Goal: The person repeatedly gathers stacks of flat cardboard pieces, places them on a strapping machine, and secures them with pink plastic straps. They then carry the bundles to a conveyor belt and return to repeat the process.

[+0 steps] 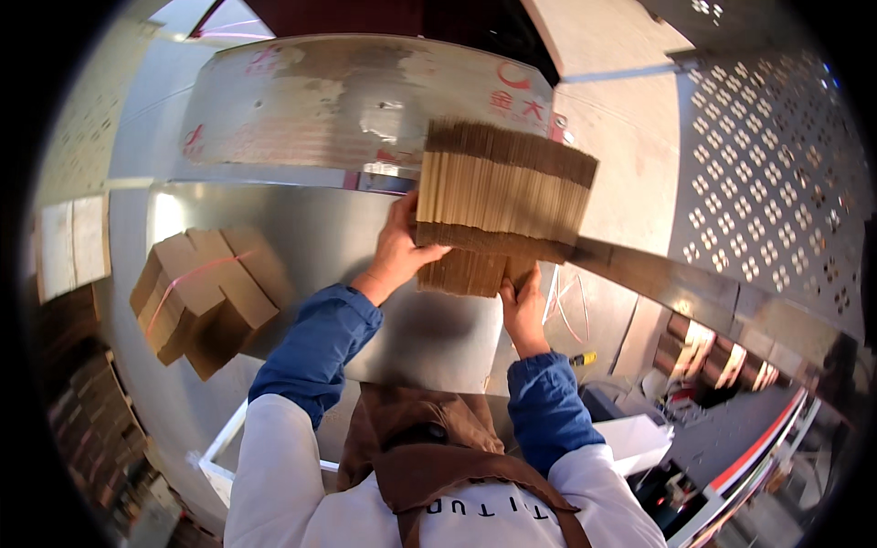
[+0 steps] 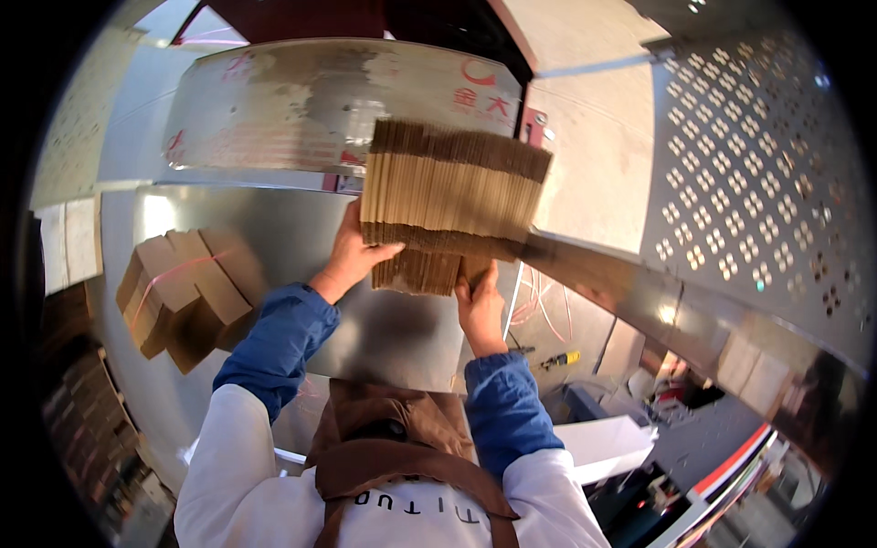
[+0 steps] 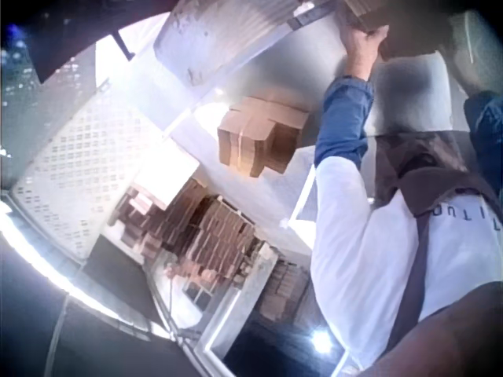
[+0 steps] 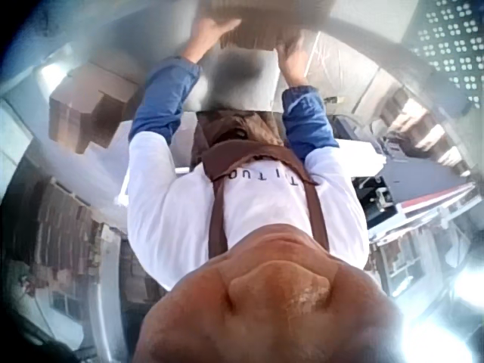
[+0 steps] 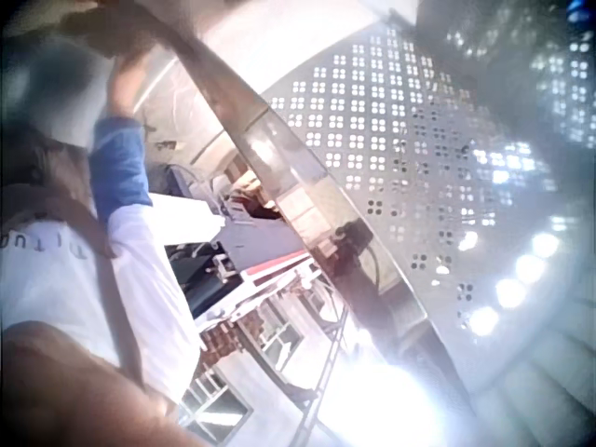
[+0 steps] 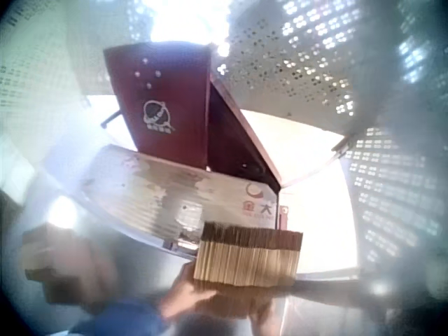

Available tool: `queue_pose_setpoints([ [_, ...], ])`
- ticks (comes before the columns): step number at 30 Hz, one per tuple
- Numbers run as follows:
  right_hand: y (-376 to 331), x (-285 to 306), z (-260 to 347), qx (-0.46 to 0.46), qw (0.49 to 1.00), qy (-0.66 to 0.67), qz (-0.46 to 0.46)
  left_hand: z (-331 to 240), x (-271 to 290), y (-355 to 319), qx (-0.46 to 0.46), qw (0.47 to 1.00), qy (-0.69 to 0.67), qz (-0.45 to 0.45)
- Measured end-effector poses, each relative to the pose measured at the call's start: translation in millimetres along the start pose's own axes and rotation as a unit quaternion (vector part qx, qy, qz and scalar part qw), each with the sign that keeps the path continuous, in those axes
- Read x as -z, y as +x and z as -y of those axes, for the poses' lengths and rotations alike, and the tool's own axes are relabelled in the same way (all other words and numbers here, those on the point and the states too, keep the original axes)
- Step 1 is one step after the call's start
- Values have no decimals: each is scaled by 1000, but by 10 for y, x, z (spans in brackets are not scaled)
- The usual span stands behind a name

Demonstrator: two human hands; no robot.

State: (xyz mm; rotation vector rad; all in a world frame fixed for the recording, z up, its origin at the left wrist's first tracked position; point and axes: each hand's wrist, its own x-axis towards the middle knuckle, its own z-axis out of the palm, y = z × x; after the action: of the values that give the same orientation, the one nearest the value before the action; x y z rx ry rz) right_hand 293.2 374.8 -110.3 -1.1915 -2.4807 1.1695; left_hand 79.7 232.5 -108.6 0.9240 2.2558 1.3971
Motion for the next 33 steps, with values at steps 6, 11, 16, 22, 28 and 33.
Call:
queue_pose_setpoints([
  [6, -28, -4, -80, 26, 1000, -5, 2, -59, 4, -1, 33, 999, -43, 5],
  [11, -25, 27, 52, 0, 999, 15, 33, -138, 53, 59, 62, 996, -42, 38],
  [16, -38, 72, 100, -28, 999, -2, 37, -124, 40, 70, 73, 995, -46, 58],
  [22, 2, 81, 80, -36, 998, 14, 42, -17, -24, 87, 30, 998, -37, 47],
  [28, 7, -7, -43, -6, 999, -38, 18, -54, 60, 46, 28, 998, -36, 48],
  [33, 15, -90, -249, 39, 999, 33, -14, 38, -58, 56, 31, 998, -45, 40],
])
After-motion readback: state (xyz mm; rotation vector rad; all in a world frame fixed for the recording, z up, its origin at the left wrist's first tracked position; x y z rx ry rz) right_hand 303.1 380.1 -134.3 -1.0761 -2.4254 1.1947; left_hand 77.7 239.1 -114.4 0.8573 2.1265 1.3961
